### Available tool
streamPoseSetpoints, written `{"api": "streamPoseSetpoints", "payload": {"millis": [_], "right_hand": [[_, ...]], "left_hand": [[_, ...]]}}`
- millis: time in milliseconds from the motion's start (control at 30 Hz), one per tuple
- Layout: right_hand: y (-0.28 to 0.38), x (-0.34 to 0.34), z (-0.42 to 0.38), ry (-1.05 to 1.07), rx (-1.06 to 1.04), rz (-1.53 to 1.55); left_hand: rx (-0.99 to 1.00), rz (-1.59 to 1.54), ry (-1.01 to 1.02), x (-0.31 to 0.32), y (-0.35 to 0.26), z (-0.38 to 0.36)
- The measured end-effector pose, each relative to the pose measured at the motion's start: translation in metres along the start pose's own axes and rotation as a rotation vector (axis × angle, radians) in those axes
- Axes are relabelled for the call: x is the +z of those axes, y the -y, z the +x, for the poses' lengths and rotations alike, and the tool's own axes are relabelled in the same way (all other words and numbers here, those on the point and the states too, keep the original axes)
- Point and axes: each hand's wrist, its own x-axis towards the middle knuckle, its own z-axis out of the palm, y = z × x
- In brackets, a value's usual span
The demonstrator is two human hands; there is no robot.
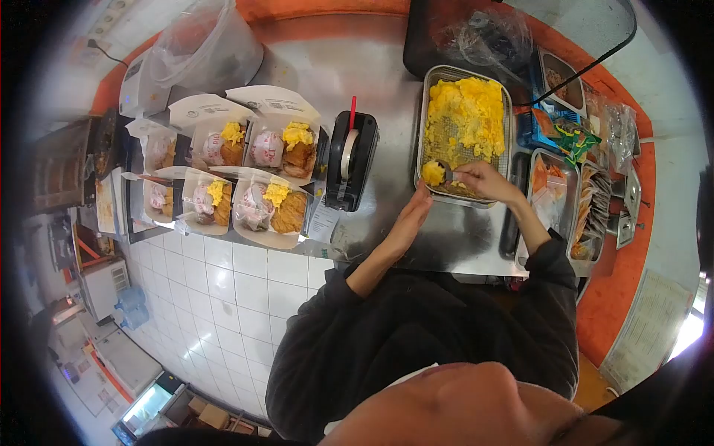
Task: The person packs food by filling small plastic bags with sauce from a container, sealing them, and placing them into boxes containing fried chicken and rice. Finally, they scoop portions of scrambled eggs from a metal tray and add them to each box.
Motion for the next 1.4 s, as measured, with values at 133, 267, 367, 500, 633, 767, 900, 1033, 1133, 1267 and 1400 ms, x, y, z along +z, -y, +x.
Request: {"api": "streamPoseSetpoints", "payload": {"millis": [133, 267, 367, 500, 633, 767, 900, 1033, 1133, 1267, 1400], "right_hand": [[-0.026, -0.007, -0.005, 0.043, 0.368, 0.705], [-0.002, -0.001, -0.023, -0.25, 0.351, 0.677], [0.036, 0.005, -0.016, -0.474, 0.3, 0.621], [0.141, 0.018, 0.033, -0.291, 0.026, 0.655], [0.227, 0.067, 0.13, 0.042, -0.128, 0.617], [0.298, 0.147, 0.256, 0.397, -0.308, 0.602], [0.362, 0.226, 0.363, 0.486, -0.216, 0.709], [0.363, 0.307, 0.473, 0.192, -0.55, -0.117], [0.321, 0.355, 0.503, -0.321, -1.02, -1.079], [0.33, 0.332, 0.497, -0.461, -1.224, -0.914], [0.385, 0.273, 0.455, -0.193, -0.911, -0.295]], "left_hand": [[0.113, 0.049, 0.024, -0.008, 0.007, 0.005], [0.056, 0.113, 0.01, -0.019, 0.01, -0.007], [0.058, 0.301, 0.045, -0.031, -0.012, -0.023], [0.098, 0.37, 0.186, -0.047, -0.043, -0.057], [0.169, 0.356, 0.249, -0.078, -0.065, -0.095], [0.146, 0.29, 0.23, -0.121, -0.088, -0.149], [0.193, 0.16, 0.208, -0.175, -0.096, -0.198], [0.226, 0.109, 0.089, -0.217, -0.123, -0.246], [0.22, 0.062, 0.062, -0.238, -0.119, -0.255], [0.217, 0.013, 0.065, -0.248, -0.115, -0.249], [0.169, 0.019, 0.118, -0.239, -0.11, -0.228]]}}
